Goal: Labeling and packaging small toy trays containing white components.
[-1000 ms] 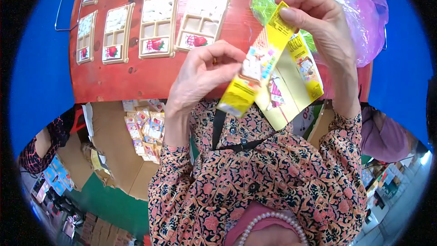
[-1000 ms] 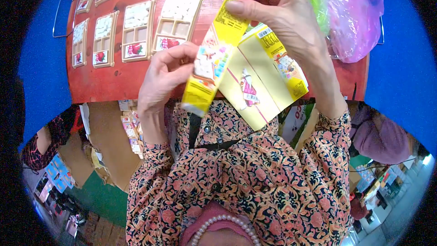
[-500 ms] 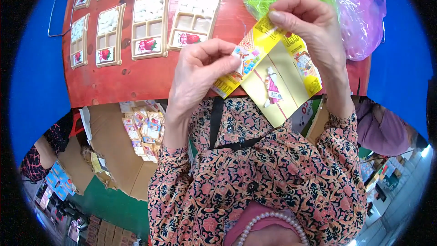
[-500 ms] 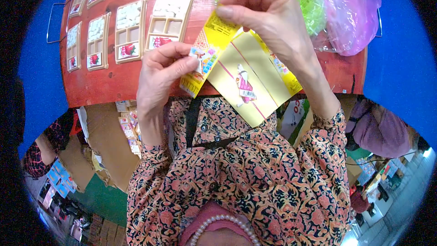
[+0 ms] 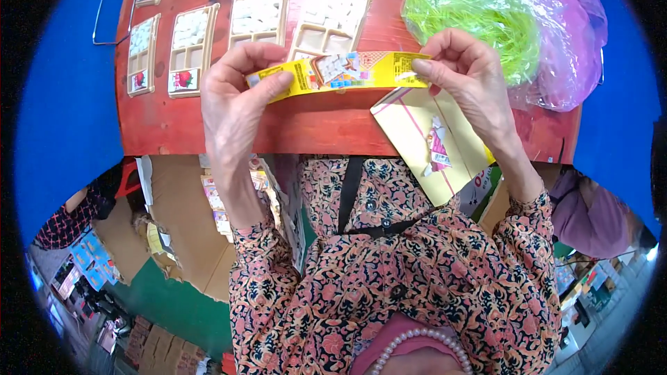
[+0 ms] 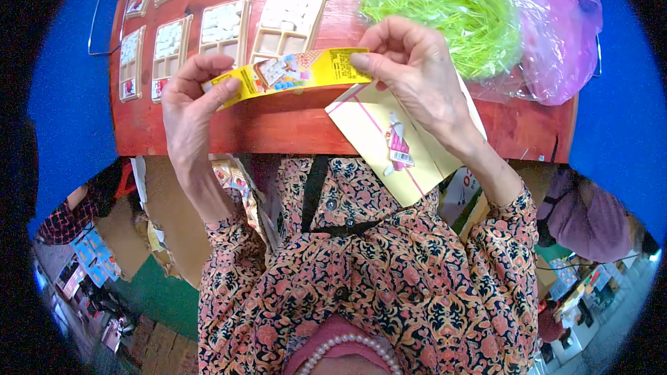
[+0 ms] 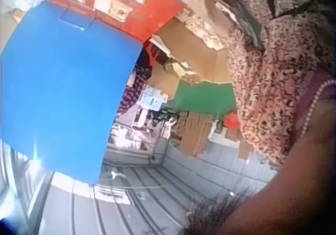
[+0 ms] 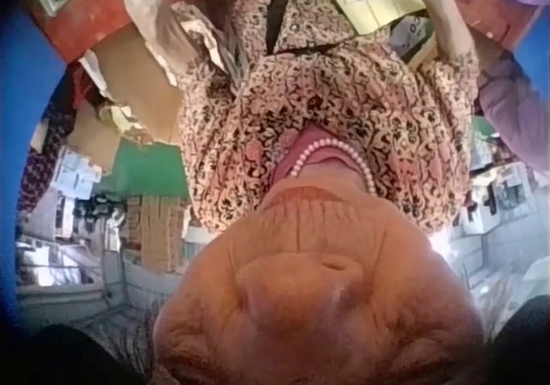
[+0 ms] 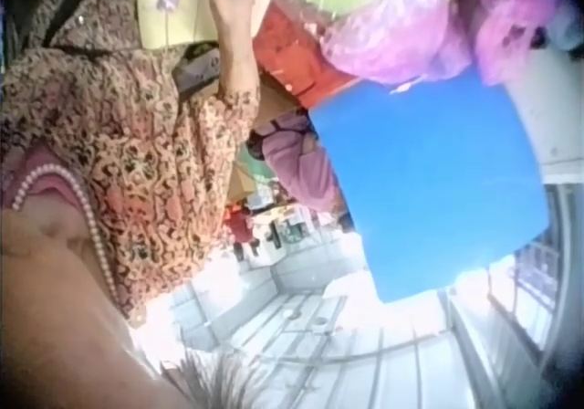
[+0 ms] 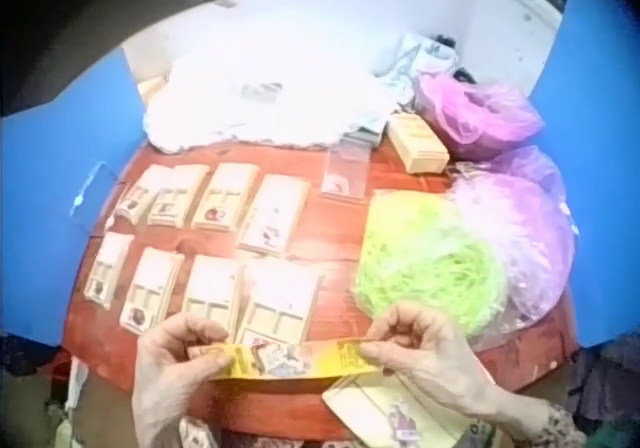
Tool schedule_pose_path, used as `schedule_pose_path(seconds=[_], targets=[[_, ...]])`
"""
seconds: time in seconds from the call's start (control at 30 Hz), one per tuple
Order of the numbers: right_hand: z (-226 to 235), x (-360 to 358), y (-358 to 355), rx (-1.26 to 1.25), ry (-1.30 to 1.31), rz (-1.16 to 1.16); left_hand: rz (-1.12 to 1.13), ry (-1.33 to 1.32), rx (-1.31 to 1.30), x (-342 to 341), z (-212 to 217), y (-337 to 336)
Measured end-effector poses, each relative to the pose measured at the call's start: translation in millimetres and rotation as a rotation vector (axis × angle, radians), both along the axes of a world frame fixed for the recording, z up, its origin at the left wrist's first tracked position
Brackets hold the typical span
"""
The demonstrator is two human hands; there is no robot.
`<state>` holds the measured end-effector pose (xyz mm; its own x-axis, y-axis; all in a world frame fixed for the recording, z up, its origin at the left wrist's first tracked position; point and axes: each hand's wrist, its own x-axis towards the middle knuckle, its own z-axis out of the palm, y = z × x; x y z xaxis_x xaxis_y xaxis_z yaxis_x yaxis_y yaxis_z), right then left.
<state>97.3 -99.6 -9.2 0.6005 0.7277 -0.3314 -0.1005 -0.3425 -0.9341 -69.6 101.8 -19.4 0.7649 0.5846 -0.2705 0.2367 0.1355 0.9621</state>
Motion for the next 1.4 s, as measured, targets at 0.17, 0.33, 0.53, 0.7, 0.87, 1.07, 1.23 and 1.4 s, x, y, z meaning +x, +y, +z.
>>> schedule_pose_path(seconds=[0.17, 0.33, 0.53, 0.7, 0.87, 1.07, 1.23, 1.4], targets=[[-4, -3, 3, -0.003, 0.068, 0.014, 0.051, -0.040, 0.074, 11, -10, 4], [-7, -3, 5, -0.088, 0.088, 0.069, -0.028, -0.016, 0.196, 40, -34, 13], [-7, -4, 6, -0.093, 0.120, 0.064, -0.027, -0.035, 0.218, 44, -45, 21], [-10, -4, 15, -0.072, 0.128, 0.122, 0.022, 0.007, 0.167, 36, -42, 22], [-20, -2, 29, -0.131, -0.012, 0.245, 0.064, 0.051, 0.185, 24, -45, 36], [-20, 1, 26, -0.101, 0.014, 0.170, 0.165, 0.002, 0.185, 33, -33, 28], [-26, 6, 21, -0.153, 0.016, 0.175, 0.095, 0.043, 0.351, 41, -33, 24], [-30, 4, 29, -0.197, -0.009, 0.191, 0.123, 0.047, 0.287, 33, -35, 34]])
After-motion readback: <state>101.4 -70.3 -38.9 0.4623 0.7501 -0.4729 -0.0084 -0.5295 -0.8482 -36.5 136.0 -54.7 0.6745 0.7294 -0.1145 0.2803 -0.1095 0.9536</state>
